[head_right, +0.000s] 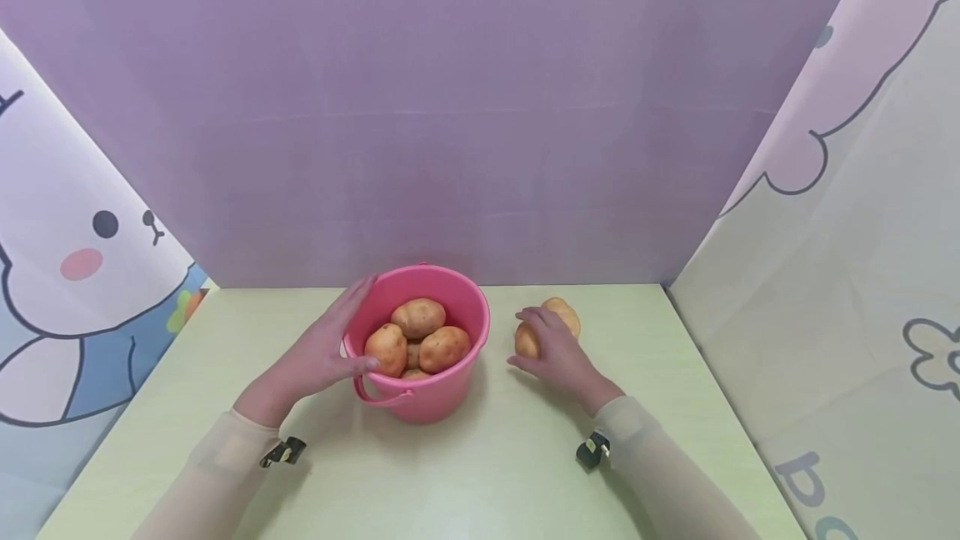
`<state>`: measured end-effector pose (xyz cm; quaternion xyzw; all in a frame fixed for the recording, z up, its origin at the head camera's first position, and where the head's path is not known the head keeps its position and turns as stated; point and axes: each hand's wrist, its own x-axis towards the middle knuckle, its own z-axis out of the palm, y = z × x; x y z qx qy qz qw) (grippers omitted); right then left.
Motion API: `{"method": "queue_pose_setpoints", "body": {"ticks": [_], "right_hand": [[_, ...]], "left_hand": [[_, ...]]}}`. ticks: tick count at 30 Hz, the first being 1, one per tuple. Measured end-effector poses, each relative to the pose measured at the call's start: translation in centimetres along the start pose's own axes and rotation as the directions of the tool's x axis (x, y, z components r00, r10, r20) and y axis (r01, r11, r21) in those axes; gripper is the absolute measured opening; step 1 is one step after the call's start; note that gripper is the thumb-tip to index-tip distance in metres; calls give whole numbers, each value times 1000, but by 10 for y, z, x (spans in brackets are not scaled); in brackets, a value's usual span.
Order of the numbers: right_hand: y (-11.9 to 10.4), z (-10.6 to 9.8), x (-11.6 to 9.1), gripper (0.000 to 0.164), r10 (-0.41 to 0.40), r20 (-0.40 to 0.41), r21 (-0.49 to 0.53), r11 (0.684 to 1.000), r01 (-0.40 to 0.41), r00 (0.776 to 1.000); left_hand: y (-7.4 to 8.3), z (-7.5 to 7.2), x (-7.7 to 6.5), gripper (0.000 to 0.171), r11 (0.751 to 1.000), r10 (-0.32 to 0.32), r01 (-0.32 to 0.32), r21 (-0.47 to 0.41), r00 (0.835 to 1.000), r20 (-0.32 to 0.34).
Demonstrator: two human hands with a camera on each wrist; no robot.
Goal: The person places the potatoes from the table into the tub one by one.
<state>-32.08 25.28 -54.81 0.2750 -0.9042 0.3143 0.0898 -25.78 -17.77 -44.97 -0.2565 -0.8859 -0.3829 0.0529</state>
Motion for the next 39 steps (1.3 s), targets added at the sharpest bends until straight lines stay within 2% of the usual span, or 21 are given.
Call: {"method": "queue_pose_setpoints", "body": {"ticks": [13, 27, 39], "right_hand": [[0, 7, -1, 76, 3, -2, -36, 999, -3, 1000], [-1, 8, -2, 57, -53, -57, 15, 998, 54, 997], [-12, 0, 4, 58, -1, -60, 104, 995, 7, 998]], "left_hand": [[1, -1, 0, 126, 1000, -13, 13, 11, 1000, 9], [4, -2, -1, 127, 1000, -12, 12, 15, 1000, 14], [3, -2, -1, 127, 1000, -4, 4, 24, 1000, 14]]}}
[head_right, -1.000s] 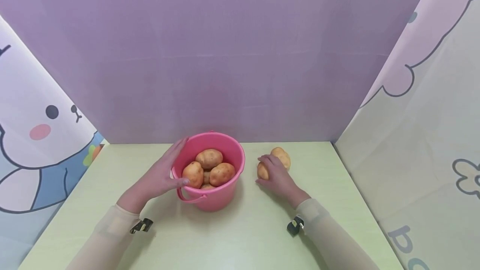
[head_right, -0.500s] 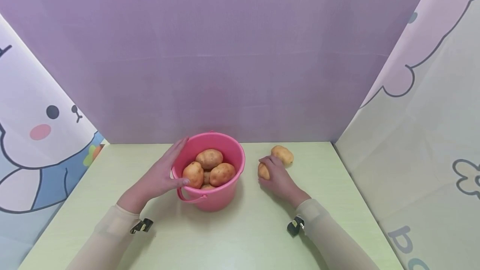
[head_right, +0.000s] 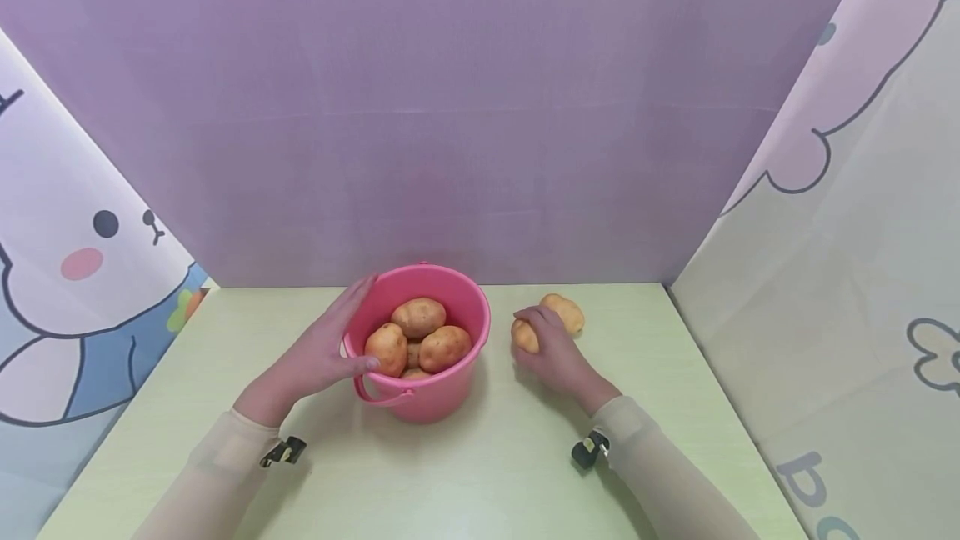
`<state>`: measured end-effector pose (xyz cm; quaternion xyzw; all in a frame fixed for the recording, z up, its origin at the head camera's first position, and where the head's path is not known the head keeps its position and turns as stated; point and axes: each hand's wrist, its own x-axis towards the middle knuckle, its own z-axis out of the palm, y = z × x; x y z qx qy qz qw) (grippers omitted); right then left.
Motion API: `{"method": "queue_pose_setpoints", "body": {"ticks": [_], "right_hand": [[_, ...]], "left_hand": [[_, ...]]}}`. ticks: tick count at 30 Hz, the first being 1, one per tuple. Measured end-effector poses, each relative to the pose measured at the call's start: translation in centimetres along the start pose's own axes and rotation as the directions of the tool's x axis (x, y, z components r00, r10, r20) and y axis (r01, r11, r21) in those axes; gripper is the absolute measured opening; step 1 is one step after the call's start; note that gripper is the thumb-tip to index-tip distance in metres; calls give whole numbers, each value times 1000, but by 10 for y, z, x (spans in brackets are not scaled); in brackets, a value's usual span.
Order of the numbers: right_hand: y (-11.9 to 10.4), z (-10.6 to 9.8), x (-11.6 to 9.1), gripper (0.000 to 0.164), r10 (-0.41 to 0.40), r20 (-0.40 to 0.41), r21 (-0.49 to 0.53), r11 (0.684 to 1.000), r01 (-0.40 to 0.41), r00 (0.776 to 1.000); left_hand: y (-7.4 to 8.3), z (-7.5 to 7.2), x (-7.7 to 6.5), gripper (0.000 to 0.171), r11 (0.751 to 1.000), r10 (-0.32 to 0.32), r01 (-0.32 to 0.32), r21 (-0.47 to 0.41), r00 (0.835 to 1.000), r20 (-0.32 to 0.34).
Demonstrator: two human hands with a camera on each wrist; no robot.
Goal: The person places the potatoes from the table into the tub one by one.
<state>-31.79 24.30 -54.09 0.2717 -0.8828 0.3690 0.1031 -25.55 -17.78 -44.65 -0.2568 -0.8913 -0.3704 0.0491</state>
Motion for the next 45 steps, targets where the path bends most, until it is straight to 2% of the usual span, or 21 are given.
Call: {"method": "queue_pose_setpoints", "body": {"ticks": [23, 32, 40, 45], "right_hand": [[-45, -37, 21, 55, -4, -68, 77, 997, 9, 998], [-59, -50, 31, 51, -7, -85, 139, 990, 19, 996], [-77, -61, 40, 51, -19, -69, 183, 983, 31, 997], [-85, -65, 45, 51, -35, -63, 172, 984, 46, 997]], "left_hand": [[-1, 0, 1, 127, 1000, -1, 1, -2, 1000, 1], [-1, 0, 1, 127, 1000, -6, 6, -2, 1000, 2], [0, 0, 1, 127, 1000, -10, 10, 0, 1000, 1], [0, 0, 1, 126, 1000, -6, 6, -2, 1000, 0]]}}
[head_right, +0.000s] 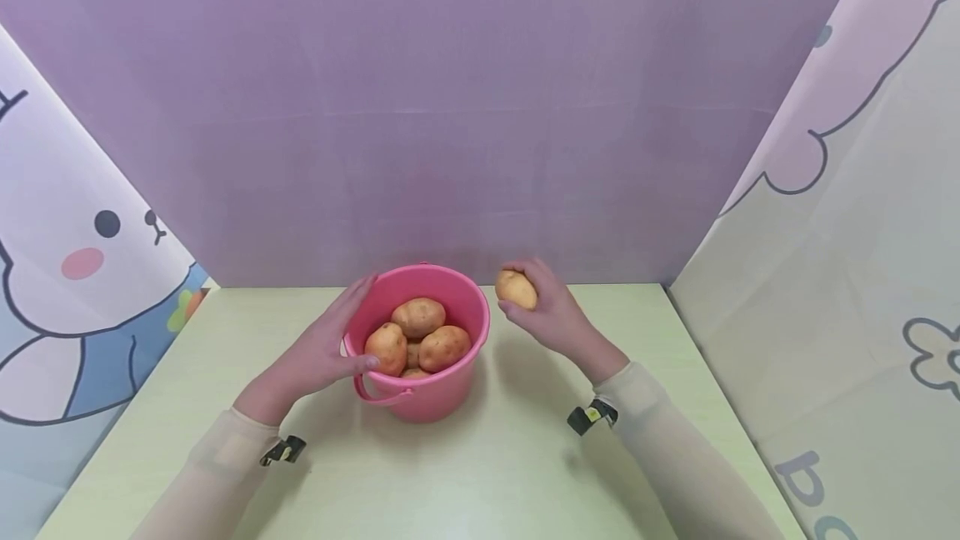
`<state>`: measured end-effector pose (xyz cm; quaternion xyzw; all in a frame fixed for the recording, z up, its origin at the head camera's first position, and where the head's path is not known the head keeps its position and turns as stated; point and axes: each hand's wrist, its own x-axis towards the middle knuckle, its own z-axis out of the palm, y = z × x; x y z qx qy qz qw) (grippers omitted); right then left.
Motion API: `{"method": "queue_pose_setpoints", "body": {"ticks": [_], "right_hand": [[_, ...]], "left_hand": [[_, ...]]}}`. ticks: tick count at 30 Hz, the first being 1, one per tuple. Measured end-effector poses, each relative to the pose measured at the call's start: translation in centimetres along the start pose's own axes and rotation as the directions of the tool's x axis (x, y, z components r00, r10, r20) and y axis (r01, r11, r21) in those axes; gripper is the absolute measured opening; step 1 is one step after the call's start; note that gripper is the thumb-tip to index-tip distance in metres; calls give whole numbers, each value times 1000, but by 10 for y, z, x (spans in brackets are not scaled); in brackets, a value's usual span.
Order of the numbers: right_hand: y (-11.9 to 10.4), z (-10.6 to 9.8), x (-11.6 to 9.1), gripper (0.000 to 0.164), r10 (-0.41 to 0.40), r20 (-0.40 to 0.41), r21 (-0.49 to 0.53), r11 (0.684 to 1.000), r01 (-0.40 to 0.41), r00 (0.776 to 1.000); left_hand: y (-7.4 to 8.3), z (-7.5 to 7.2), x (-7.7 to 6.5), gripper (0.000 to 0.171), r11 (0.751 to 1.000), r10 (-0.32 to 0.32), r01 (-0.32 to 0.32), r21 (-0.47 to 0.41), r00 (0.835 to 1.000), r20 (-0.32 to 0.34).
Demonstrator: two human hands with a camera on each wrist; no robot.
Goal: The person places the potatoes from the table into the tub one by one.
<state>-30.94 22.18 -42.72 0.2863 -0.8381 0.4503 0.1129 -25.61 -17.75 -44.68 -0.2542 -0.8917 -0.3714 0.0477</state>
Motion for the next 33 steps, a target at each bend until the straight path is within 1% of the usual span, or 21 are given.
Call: {"method": "queue_pose_setpoints", "body": {"ticks": [6, 11, 17, 33], "right_hand": [[-14, -1, 7, 52, -27, 26, 6, 1000, 27, 999], [-23, 3, 12, 53, -52, 58, 9, 999, 52, 997], [-31, 8, 17, 50, -89, 95, 49, 995, 84, 992], [-51, 20, 24, 50, -92, 210, 128, 990, 66, 973]], "left_hand": [[3, -1, -1, 126, 1000, -3, 3, -8, 1000, -1], [4, -1, 0, 126, 1000, 0, 0, -8, 1000, -1], [2, -1, 0, 127, 1000, 6, -6, -10, 1000, -4], [0, 0, 0, 124, 1000, 10, -10, -12, 1000, -7]]}}
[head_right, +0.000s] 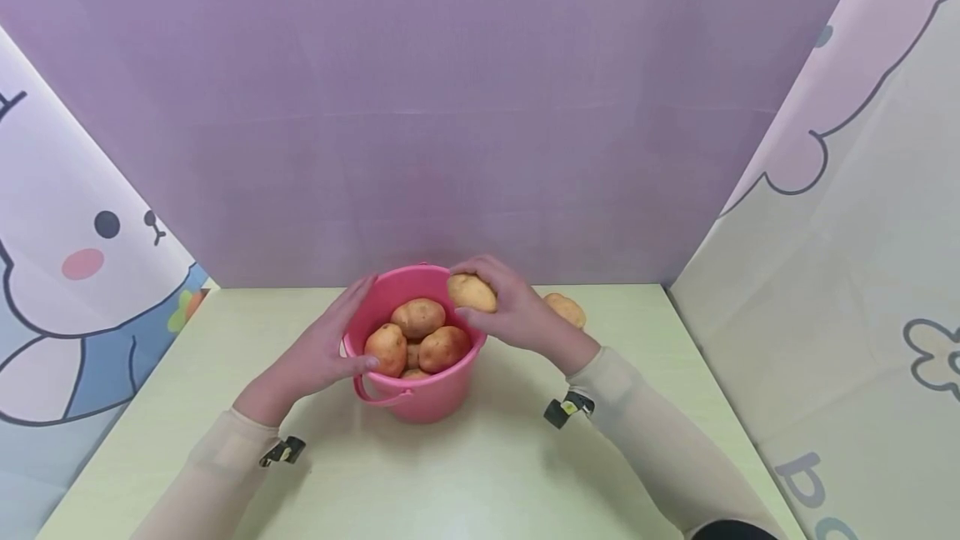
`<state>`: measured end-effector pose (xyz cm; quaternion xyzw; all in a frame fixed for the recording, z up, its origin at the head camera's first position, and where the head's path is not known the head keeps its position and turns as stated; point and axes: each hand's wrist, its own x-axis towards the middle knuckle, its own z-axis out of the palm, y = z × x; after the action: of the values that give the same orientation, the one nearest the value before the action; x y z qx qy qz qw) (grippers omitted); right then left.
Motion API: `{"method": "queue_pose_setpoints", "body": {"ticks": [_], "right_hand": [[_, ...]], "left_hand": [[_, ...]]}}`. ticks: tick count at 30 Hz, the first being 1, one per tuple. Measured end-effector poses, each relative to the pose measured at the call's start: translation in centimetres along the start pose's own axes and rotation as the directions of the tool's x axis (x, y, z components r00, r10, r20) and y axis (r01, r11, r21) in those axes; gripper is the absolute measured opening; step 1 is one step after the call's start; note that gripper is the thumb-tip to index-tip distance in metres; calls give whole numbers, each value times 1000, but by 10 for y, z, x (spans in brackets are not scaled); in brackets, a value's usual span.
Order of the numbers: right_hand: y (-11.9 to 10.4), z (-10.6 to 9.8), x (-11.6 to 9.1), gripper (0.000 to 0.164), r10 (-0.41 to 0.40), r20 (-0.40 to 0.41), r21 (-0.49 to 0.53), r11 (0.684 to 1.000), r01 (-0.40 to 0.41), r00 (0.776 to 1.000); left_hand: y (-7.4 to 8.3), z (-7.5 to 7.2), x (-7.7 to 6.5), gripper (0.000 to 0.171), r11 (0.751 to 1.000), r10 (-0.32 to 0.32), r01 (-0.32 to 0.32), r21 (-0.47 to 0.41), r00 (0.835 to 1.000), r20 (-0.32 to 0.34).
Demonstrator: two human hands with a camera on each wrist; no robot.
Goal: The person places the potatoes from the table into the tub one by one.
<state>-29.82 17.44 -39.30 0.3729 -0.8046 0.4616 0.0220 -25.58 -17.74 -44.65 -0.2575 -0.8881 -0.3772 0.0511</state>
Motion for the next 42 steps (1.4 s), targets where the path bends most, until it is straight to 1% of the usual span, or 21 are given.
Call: {"method": "queue_pose_setpoints", "body": {"ticks": [7, 15, 20, 25, 32, 34, 39, 42], "right_hand": [[-4, 9, 4, 48, -22, 45, 60, 998, 19, 999], [-6, 16, 10, 49, -87, 90, 67, 994, 81, 992], [-9, 19, 12, 50, -85, 119, 68, 995, 78, 989], [-11, 24, 14, 50, -95, 159, 91, 993, 81, 983], [-12, 33, 19, 47, -111, 222, 193, 979, 68, 969], [-13, 34, 20, 47, -117, 230, 194, 978, 73, 966], [-14, 37, 22, 51, -132, 232, 147, 984, 100, 964], [-15, 38, 23, 51, -126, 249, 153, 984, 90, 960]], "left_hand": [[0, 1, -1, 123, 1000, -23, 23, -13, 1000, 1], [0, 1, 0, 123, 999, -22, 22, -24, 1000, 1], [2, 0, 0, 123, 1000, -23, 24, -17, 1000, 2], [2, -1, -1, 123, 1000, -27, 27, -9, 1000, 5], [-1, 0, 0, 122, 1000, -14, 14, -18, 1000, 4], [-1, 0, 0, 122, 1000, -14, 14, -21, 1000, 4], [0, 0, 0, 121, 999, -22, 22, -26, 1000, 7], [0, 0, 0, 121, 999, -30, 31, -27, 999, 11]]}}
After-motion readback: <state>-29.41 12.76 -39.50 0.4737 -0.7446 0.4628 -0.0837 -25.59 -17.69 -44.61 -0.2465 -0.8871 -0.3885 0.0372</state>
